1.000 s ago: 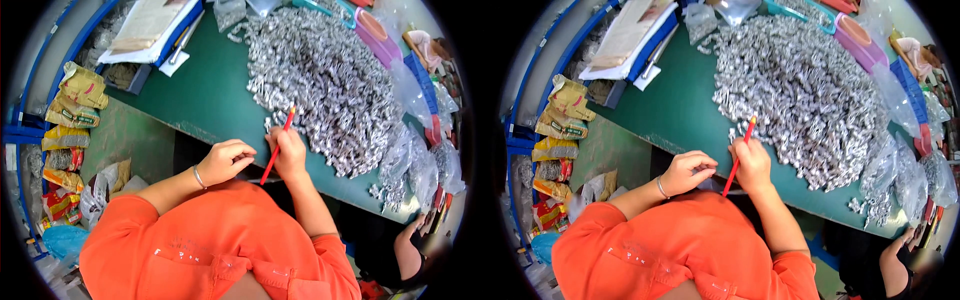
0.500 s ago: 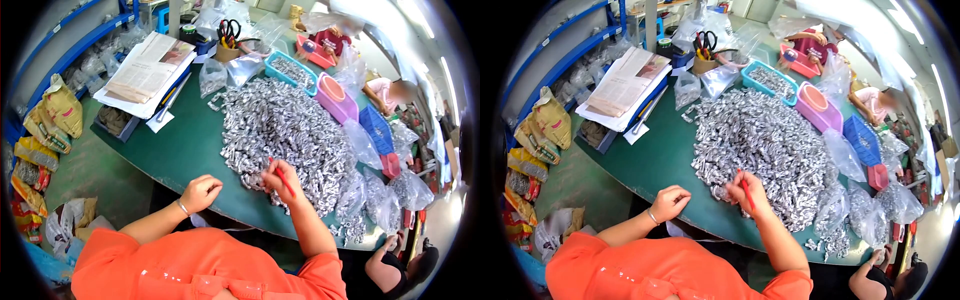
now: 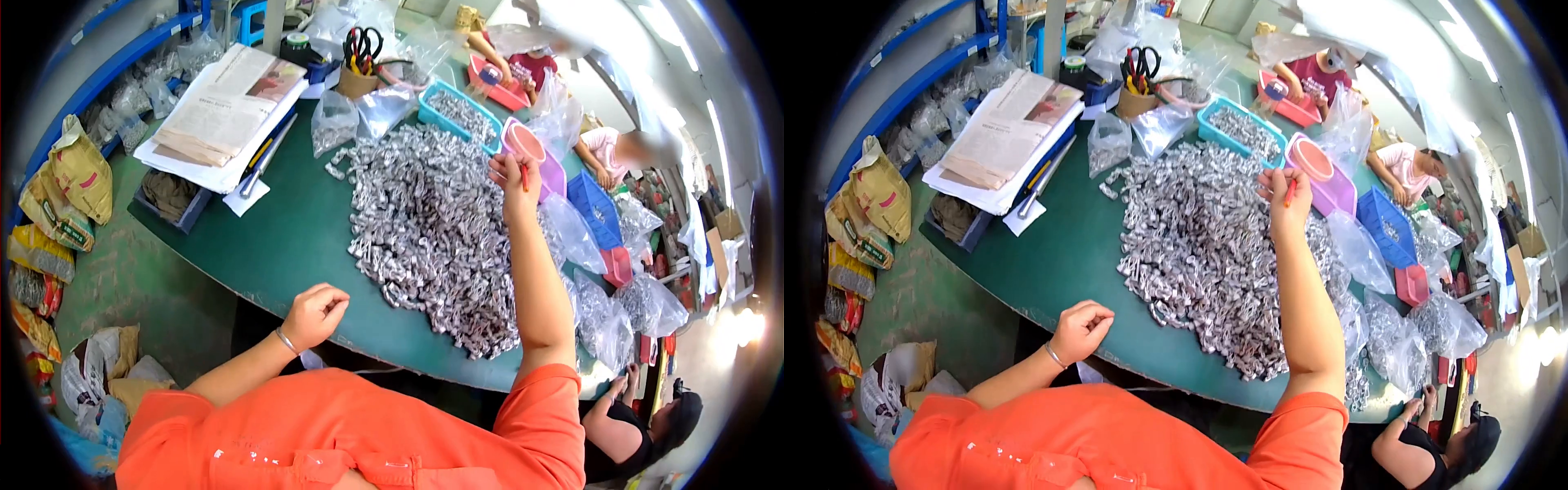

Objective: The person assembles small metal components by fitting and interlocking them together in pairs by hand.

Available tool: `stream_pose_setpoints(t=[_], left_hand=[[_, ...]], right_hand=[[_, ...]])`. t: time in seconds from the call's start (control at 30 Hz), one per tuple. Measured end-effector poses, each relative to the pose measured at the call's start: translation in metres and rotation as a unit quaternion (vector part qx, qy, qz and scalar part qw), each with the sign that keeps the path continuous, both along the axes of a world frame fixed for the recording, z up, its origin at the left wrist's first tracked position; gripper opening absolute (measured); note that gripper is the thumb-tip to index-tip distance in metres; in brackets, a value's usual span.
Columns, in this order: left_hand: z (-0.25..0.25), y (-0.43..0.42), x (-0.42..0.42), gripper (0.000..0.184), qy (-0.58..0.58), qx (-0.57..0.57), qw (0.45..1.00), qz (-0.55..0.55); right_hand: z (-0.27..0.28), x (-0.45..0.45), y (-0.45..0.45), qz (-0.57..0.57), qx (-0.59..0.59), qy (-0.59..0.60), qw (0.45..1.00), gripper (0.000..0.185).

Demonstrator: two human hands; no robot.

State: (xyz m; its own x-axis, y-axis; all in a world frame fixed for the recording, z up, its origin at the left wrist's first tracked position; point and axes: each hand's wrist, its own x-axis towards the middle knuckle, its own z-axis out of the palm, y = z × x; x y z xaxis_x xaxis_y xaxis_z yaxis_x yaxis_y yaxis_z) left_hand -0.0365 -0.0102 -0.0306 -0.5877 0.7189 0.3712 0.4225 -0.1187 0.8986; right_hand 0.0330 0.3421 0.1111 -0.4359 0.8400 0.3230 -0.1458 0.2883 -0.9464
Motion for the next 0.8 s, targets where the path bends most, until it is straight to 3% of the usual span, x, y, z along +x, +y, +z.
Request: stream_pose_setpoints(t=[0.07,0.13,0.17,0.23,0.27,0.3,0.33,0.37,0.4,0.47,0.53,0.67,0.8], left_hand=[[-0.001,0.001,-0.002,0.001,0.049,0.001,0.999,0.005],[-0.002,0.002,-0.002,0.001,0.054,0.011,0.998,0.003],[0.002,0.001,-0.002,0.002,0.056,0.003,0.998,-0.001],[-0.003,0.001,-0.004,0.025,0.055,-0.039,0.997,-0.029],[-0.001,0.005,-0.004,0.038,0.079,-0.064,0.994,-0.034],[0.005,0.011,-0.004,0.038,0.076,-0.070,0.994,-0.036],[0.012,0.017,-0.003,0.050,0.087,-0.089,0.991,-0.039],[0.016,0.021,-0.001,0.063,0.098,-0.108,0.988,-0.043],[0.014,0.026,0.000,0.063,0.097,-0.114,0.988,-0.047],[0.008,0.030,0.003,0.072,0.207,-0.127,0.965,-0.095],[0.005,0.028,0.007,0.069,0.249,-0.119,0.956,-0.103],[-0.003,0.021,0.018,0.052,0.167,-0.098,0.971,-0.142],[-0.005,0.025,0.024,0.031,0.110,-0.071,0.984,-0.123]], right_hand=[[-0.008,0.019,-0.030,-0.005,-0.017,-0.035,0.999,0.011],[-0.031,0.040,-0.062,0.076,0.112,-0.104,0.985,0.010],[-0.047,0.051,-0.083,0.068,0.224,-0.199,0.952,0.010],[-0.067,0.061,-0.134,0.169,0.308,-0.308,0.884,0.021],[-0.085,0.059,-0.143,0.210,0.416,-0.270,0.843,0.032],[-0.098,0.061,-0.163,0.171,0.476,-0.326,0.799,0.037],[-0.103,0.064,-0.182,0.127,0.511,-0.345,0.777,0.038],[-0.110,0.066,-0.190,0.118,0.501,-0.337,0.788,0.037],[-0.117,0.068,-0.197,0.110,0.491,-0.329,0.799,0.037],[-0.123,0.076,-0.213,0.116,0.477,-0.314,0.812,0.027],[-0.131,0.093,-0.225,0.145,0.459,-0.316,0.818,0.023],[-0.135,0.125,-0.228,0.189,0.352,-0.188,0.897,0.023],[-0.128,0.147,-0.206,-0.061,0.414,-0.207,0.884,0.024]])
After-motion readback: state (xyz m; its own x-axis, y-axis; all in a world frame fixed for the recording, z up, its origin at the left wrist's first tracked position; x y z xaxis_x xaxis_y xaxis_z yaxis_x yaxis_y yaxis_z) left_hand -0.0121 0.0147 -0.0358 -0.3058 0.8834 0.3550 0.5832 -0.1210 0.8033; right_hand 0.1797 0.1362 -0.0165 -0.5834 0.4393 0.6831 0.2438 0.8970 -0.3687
